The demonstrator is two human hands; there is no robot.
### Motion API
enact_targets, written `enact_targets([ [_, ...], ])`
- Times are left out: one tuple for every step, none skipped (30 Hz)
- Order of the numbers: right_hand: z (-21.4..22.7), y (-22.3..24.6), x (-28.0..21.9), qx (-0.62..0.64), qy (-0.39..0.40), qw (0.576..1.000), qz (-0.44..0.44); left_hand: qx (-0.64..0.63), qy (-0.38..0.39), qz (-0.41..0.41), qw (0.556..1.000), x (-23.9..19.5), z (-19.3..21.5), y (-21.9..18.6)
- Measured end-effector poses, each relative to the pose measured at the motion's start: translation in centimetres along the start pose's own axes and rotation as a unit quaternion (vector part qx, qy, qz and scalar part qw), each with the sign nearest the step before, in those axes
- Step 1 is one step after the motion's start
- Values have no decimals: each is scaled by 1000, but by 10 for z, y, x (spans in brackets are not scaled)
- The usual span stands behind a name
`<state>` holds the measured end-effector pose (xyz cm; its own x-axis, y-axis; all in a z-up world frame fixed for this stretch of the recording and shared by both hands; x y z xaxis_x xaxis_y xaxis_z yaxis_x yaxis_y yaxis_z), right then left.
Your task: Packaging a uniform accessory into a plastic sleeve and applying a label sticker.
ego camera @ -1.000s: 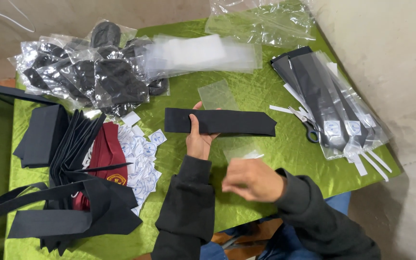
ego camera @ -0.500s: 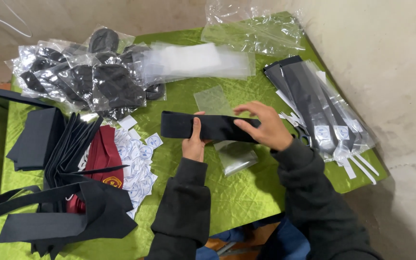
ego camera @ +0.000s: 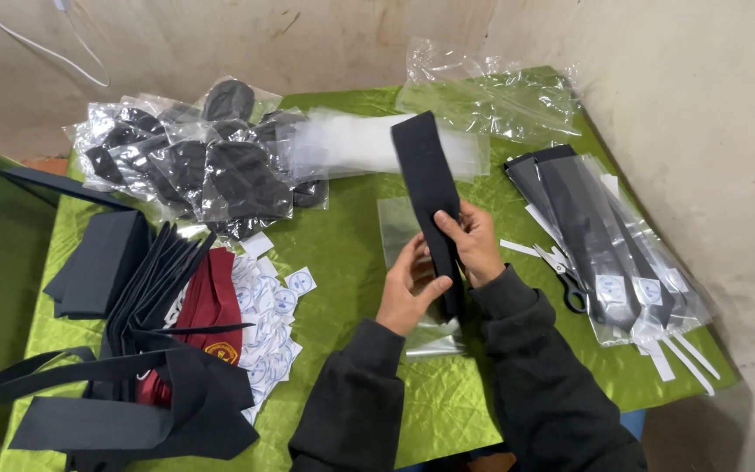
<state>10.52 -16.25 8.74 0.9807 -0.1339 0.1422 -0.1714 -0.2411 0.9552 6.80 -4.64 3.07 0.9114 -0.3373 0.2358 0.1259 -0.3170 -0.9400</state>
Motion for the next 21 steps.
enact_targets([
  [3,7,-6,100,-58,993,15,25,54,36,998,-6,-18,-21],
  [11,1,-2,99,-61,993,15,24,56,37,997,-4,-17,-11],
  [16,-4,2,144,-35,989,15,46,39,37,998,-3,-13,0],
  [21,-10,5,188,-12,982,15,67,24,38,997,-3,-10,11],
  [31,-13,6,188,-17,982,14,66,27,40,997,-2,-9,17],
  [38,-16,8,209,-7,978,9,14,12,38,999,-1,-5,21],
  [45,-19,8,230,2,973,4,-38,-4,36,999,0,-1,25],
  [57,-22,13,229,-1,973,5,-39,-1,37,999,2,7,27],
  [71,-26,17,247,-13,969,5,18,-4,49,999,3,17,30],
  [83,-29,23,265,-22,964,4,74,-9,59,995,4,27,32],
  [92,-28,23,264,-22,964,5,73,-8,58,996,3,31,25],
  [102,-29,24,263,-33,964,0,74,-2,75,994,3,36,21],
  [113,-30,26,262,-43,964,-5,75,4,92,993,3,40,17],
  [120,-34,30,262,-43,964,-2,76,6,90,993,2,42,10],
  [131,-43,34,265,-66,962,-21,80,30,99,991,2,40,6],
  [142,-52,36,268,-90,958,-39,85,56,108,989,0,38,2],
  [120,-29,28,268,-93,958,-36,85,60,107,989,-2,39,4],
  [100,-8,18,288,-109,950,-43,83,83,106,987,-5,36,6],
  [81,12,9,308,-126,942,-49,82,105,105,986,-7,32,9],
  [78,19,8,306,-135,942,-42,79,116,105,985,-6,36,18],
  [76,20,6,297,-161,939,-66,91,126,97,983,-4,40,26],
])
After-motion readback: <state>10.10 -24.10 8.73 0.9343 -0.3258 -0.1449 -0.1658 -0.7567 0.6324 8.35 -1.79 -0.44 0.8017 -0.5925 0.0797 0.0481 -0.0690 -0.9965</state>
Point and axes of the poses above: each hand's wrist, its own x-axis towards the middle knuckle, its own z-axis out of the back of the hand, y = z × x, the point moved 9 cm from there along x, towards the middle knuckle, and after that the axes turned 3 degrees about x, right-handed, at the moved point
